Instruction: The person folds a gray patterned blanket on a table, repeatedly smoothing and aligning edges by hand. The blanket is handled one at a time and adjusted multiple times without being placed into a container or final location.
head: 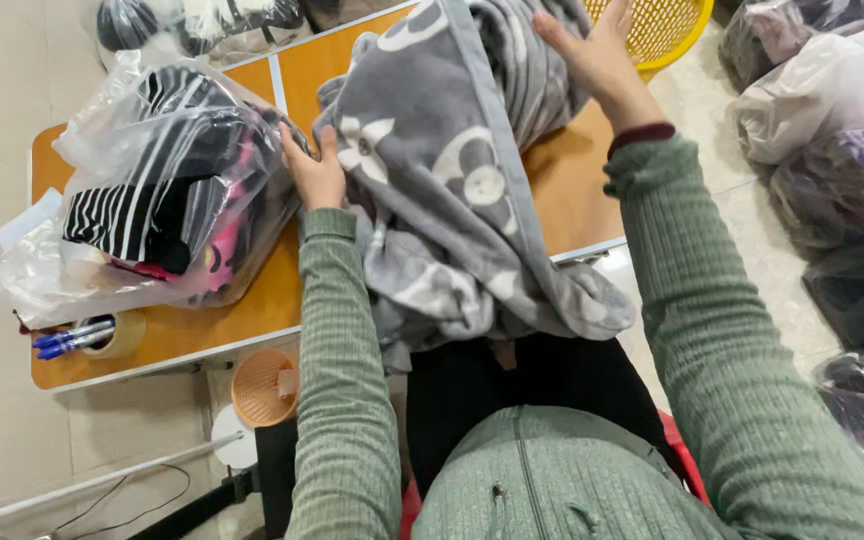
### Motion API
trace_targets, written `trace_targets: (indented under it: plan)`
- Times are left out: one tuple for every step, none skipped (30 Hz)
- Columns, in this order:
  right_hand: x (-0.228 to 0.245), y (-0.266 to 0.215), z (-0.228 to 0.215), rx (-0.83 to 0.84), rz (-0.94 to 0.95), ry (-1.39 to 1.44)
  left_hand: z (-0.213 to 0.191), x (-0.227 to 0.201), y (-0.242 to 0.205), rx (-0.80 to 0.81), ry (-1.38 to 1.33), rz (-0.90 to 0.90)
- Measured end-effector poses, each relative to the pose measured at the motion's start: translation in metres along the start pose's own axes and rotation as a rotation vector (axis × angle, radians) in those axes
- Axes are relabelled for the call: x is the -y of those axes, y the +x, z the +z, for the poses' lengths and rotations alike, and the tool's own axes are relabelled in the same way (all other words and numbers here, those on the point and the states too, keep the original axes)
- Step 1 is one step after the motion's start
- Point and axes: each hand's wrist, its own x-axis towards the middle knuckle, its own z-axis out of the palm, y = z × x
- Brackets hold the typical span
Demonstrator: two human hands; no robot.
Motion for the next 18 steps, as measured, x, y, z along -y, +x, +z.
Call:
trace_targets:
  plan:
    - [-0.008, -0.021, 0.004, 0.060, 0.112, -0.074, -0.008, -0.003, -0.018, 0.063, 0.045, -0.026]
    - [-0.014, -0.053, 0.008, 0.121, 0.223, -0.148, -0.018, -0.008, -0.040, 0.127, 0.089, -0.050]
    - [-0.020, -0.092, 0.007, 0.201, 0.147, -0.188, -0.033, -0.015, -0.069, 0.204, 0.223, -0.050]
    - [-0.025, -0.128, 0.006, 0.287, -0.008, -0.016, -0.050, -0.024, -0.101, 0.282, 0.356, -0.051]
    - [-0.028, -0.165, 0.004, 0.456, 0.171, -0.264, -0.066, -0.032, -0.130, 0.304, 0.427, -0.033]
    - [-0.029, -0.205, 0.005, 0.565, 0.217, -0.296, -0.078, -0.040, -0.156, 0.346, 0.466, -0.099]
    - [-0.029, -0.239, 0.006, 0.582, 0.174, -0.360, -0.087, -0.049, -0.178, 0.384, 0.505, -0.166]
    - [-0.030, -0.265, 0.007, 0.598, 0.130, -0.425, -0.097, -0.055, -0.198, 0.394, 0.451, -0.097]
    - [-0.033, -0.284, 0.012, 0.557, 0.079, -0.502, -0.101, -0.058, -0.212, 0.407, 0.396, -0.028]
    - [-0.035, -0.301, 0.018, 0.514, 0.026, -0.579, -0.099, -0.058, -0.218, 0.478, 0.460, 0.020]
    - [-0.038, -0.315, 0.020, 0.475, -0.020, -0.654, -0.097, -0.057, -0.227, 0.558, 0.524, 0.064]
    - [-0.042, -0.322, 0.021, 0.415, -0.054, -0.584, -0.096, -0.055, -0.234, 0.640, 0.586, 0.108]
    - [-0.045, -0.318, 0.024, 0.342, -0.096, -0.516, -0.089, -0.051, -0.234, 0.685, 0.582, 0.134]
    - [-0.045, -0.315, 0.025, 0.268, -0.136, -0.449, -0.082, -0.047, -0.234, 0.730, 0.578, 0.161]
    - [-0.043, -0.308, 0.025, 0.217, -0.060, -0.336, -0.075, -0.042, -0.231, 0.767, 0.576, 0.189]
    - [-0.038, -0.300, 0.025, 0.167, 0.016, -0.223, -0.068, -0.039, -0.230, 0.805, 0.521, 0.143]
    - [-0.032, -0.295, 0.023, 0.118, 0.094, -0.112, -0.061, -0.036, -0.233, 0.845, 0.462, 0.097]
    - [-0.023, -0.289, 0.020, 0.092, 0.108, 0.020, -0.052, -0.034, -0.235, 0.885, 0.401, 0.053]
